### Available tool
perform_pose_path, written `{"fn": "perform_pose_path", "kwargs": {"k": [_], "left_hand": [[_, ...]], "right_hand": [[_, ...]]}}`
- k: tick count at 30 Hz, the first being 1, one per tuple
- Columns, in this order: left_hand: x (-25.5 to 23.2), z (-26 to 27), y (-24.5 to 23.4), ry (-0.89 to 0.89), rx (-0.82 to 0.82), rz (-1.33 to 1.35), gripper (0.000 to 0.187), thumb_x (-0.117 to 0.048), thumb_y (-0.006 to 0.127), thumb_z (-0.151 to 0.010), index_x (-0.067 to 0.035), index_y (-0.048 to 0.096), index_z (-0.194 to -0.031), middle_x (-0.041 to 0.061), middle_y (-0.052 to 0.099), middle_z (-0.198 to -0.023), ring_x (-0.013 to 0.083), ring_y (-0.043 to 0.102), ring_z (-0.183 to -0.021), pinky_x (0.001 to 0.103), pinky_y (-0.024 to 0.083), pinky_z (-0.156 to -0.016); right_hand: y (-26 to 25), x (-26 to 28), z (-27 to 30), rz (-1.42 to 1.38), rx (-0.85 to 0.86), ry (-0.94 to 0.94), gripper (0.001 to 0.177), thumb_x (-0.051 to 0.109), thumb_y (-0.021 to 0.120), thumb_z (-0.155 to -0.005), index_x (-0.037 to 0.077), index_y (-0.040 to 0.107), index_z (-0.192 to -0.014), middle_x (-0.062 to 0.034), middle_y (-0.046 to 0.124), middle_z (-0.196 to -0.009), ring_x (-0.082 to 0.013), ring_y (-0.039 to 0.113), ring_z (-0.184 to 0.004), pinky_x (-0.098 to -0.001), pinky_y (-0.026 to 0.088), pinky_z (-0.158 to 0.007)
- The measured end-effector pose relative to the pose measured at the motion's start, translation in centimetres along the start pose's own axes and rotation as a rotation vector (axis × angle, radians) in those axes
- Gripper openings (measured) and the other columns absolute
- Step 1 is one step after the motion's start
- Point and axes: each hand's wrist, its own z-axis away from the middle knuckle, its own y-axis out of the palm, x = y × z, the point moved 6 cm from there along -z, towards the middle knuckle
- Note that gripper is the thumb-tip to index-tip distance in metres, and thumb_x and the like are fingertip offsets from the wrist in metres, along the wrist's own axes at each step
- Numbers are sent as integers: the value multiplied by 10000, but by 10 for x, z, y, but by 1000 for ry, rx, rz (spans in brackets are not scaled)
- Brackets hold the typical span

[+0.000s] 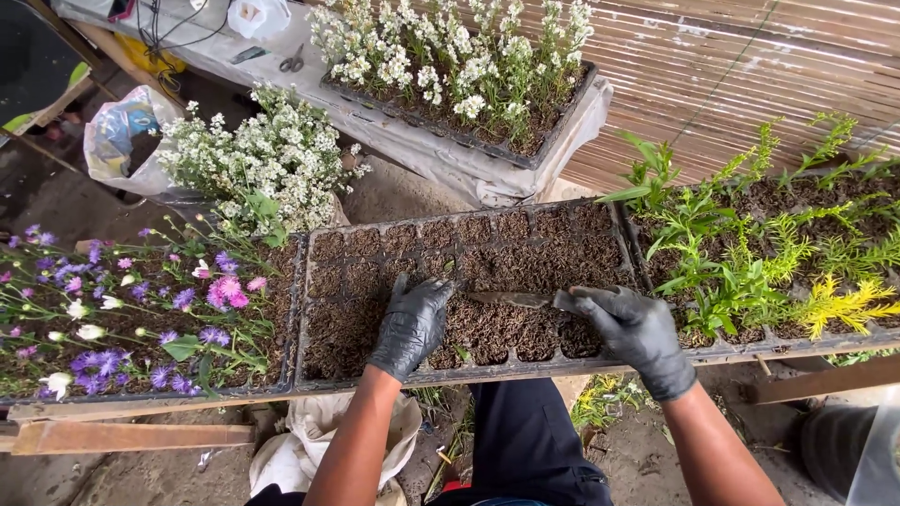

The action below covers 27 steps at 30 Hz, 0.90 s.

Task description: Leveling soil in a multi-cell seed tray using a small hand tool.

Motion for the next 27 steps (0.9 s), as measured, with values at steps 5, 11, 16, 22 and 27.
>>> {"fn": "perform_pose_path", "kwargs": {"k": [5,11,16,22,27], "left_hand": [[-19,1,-37,-32,-21,36,399,-282,610,-933,-298,669,-1328,-33,700,-1318,151,600,-1299,488,231,-1239],[-26,2,-47,1,-92,56,386,-228,628,-899,-263,702,-1277,-7,722,-1277,184,624,-1272,523,266,-1218],[-15,0,-16,47,-102,35,411,-220,639,-877,-272,695,-1282,-14,719,-1283,183,616,-1282,534,224,-1236],[-31,9,-36,16,-54,68,441,-161,644,-841,-294,718,-1255,-29,723,-1293,196,625,-1278,546,204,-1238],[-34,14,-38,31,-71,76,452,-130,662,-827,-289,726,-1246,-34,722,-1292,193,624,-1273,564,197,-1235]], "right_hand": [[11,0,-20,-44,39,-80,158,252,773,-908,177,849,-1025,-176,791,-875,-410,749,-809,-462,592,-748],[2,-29,-5,147,3,-12,172,305,767,-913,301,851,-1063,-110,789,-851,-346,746,-821,-428,591,-764],[15,-16,-5,114,-3,-49,138,304,784,-898,277,852,-1015,-73,807,-894,-325,753,-883,-418,606,-784],[18,0,-9,118,10,-40,145,330,762,-913,286,850,-1019,-66,809,-934,-328,738,-985,-454,600,-854],[19,5,-12,186,-36,-124,135,319,748,-945,280,851,-1025,-38,809,-910,-326,755,-895,-426,600,-806]]}}
